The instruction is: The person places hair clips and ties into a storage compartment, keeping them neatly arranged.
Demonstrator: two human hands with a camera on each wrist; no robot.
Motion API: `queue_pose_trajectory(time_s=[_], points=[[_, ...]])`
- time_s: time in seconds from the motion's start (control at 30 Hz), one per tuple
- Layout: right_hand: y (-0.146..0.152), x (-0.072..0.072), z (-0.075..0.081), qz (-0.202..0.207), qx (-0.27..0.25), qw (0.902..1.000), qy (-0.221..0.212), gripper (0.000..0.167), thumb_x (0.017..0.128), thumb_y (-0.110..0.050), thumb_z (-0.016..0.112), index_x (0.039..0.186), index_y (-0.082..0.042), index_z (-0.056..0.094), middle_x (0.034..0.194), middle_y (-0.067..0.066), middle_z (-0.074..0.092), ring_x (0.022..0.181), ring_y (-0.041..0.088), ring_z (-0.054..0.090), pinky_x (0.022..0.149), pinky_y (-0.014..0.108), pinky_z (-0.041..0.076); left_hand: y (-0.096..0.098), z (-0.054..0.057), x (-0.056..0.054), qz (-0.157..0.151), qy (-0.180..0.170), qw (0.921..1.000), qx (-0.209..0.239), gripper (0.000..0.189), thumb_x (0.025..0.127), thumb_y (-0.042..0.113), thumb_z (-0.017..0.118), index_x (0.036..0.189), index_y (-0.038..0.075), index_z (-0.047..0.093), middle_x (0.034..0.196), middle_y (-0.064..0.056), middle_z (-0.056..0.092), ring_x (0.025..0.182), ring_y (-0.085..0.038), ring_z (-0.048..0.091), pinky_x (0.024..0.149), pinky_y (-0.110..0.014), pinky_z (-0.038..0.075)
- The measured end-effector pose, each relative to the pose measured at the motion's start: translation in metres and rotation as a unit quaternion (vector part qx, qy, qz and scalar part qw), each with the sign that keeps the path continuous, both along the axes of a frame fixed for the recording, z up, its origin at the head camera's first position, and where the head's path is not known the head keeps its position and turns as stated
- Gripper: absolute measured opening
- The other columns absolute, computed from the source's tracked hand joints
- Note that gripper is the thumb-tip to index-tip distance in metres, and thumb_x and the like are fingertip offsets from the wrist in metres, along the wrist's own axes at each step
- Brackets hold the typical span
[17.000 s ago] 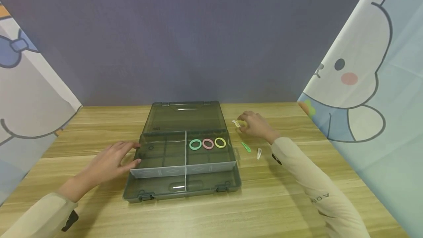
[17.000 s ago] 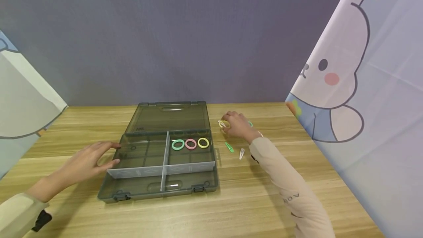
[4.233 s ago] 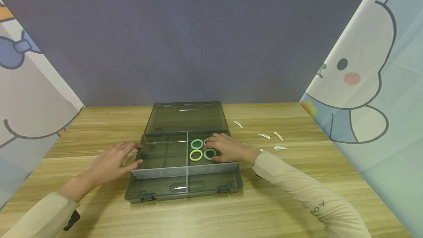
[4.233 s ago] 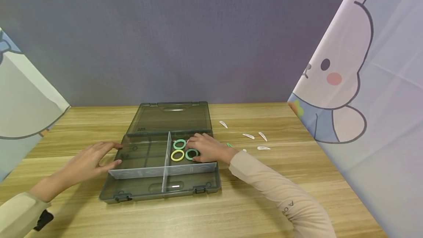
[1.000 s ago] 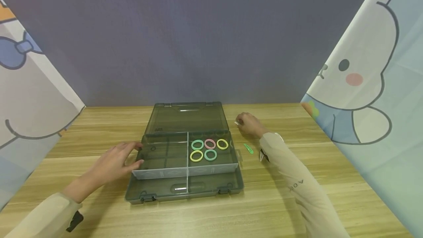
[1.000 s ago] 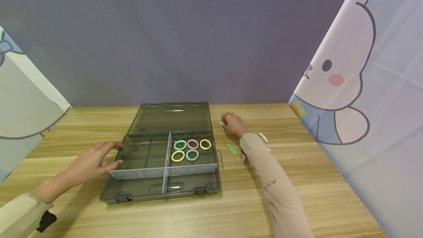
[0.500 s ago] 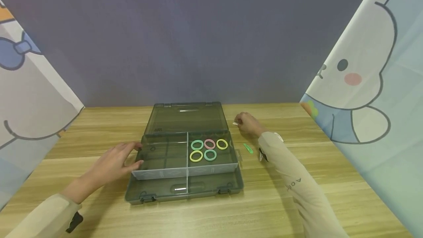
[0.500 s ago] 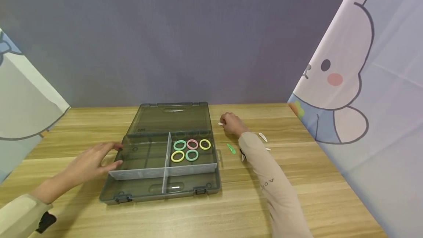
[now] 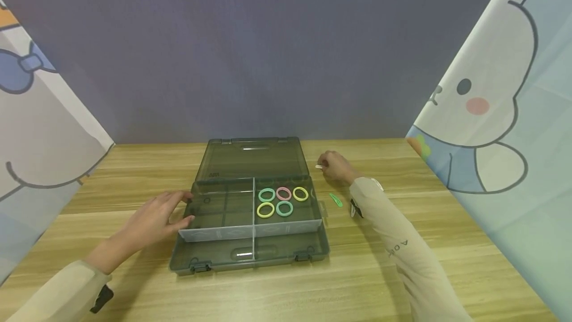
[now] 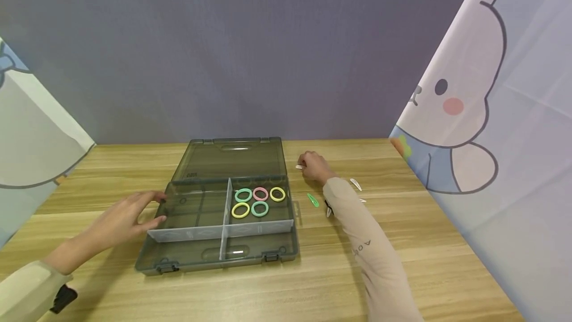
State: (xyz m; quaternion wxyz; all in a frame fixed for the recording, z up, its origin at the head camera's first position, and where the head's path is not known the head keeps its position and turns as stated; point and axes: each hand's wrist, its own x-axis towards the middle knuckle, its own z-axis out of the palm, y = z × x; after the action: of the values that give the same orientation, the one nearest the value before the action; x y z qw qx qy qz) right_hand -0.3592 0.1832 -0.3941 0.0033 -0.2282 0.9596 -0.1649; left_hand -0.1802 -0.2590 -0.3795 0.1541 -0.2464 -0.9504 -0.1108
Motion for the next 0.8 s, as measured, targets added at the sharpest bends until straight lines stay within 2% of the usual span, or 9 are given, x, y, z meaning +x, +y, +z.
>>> queue_pose_trajectory(time_s=[0.23, 0.53, 0.8], points=[[0.002, 0.001, 0.002, 0.01, -0.011, 0.9998, 0.012, 0.021, 0.079, 0.0, 0.059, 0.099, 0.002, 0.065, 0.093, 0.015, 0.061, 0.086, 0.026, 0.057, 0.078, 0.038, 0.05, 0.001, 0.0, 0.001, 0.004, -0.007, 1.0, 0.001, 0.048, 0.078, 0.028, 0.07, 0.115, 0.003, 0.053, 0.108, -0.016, 0.063, 0.098, -0.038, 0.059, 0.081, -0.055, 0.048], [0.006, 0.004, 0.012, 0.024, -0.04, 0.9987, 0.023, 0.026, 0.074, 0.006, 0.058, 0.098, 0.003, 0.065, 0.09, 0.014, 0.061, 0.083, 0.025, 0.056, 0.076, 0.038, 0.05, 0.002, 0.0, 0.001, 0.008, -0.017, 0.9998, -0.002, 0.047, 0.079, 0.029, 0.069, 0.116, 0.004, 0.052, 0.109, -0.016, 0.063, 0.099, -0.039, 0.059, 0.081, -0.056, 0.047], [0.006, 0.011, 0.023, 0.034, -0.031, 0.9985, 0.031, 0.024, 0.076, 0.005, 0.059, 0.1, 0.003, 0.065, 0.092, 0.014, 0.061, 0.085, 0.026, 0.056, 0.076, 0.038, 0.05, 0.001, -0.002, -0.001, 0.007, -0.01, 0.9999, -0.002, 0.048, 0.079, 0.03, 0.069, 0.116, 0.004, 0.052, 0.109, -0.017, 0.063, 0.099, -0.039, 0.059, 0.082, -0.056, 0.047]])
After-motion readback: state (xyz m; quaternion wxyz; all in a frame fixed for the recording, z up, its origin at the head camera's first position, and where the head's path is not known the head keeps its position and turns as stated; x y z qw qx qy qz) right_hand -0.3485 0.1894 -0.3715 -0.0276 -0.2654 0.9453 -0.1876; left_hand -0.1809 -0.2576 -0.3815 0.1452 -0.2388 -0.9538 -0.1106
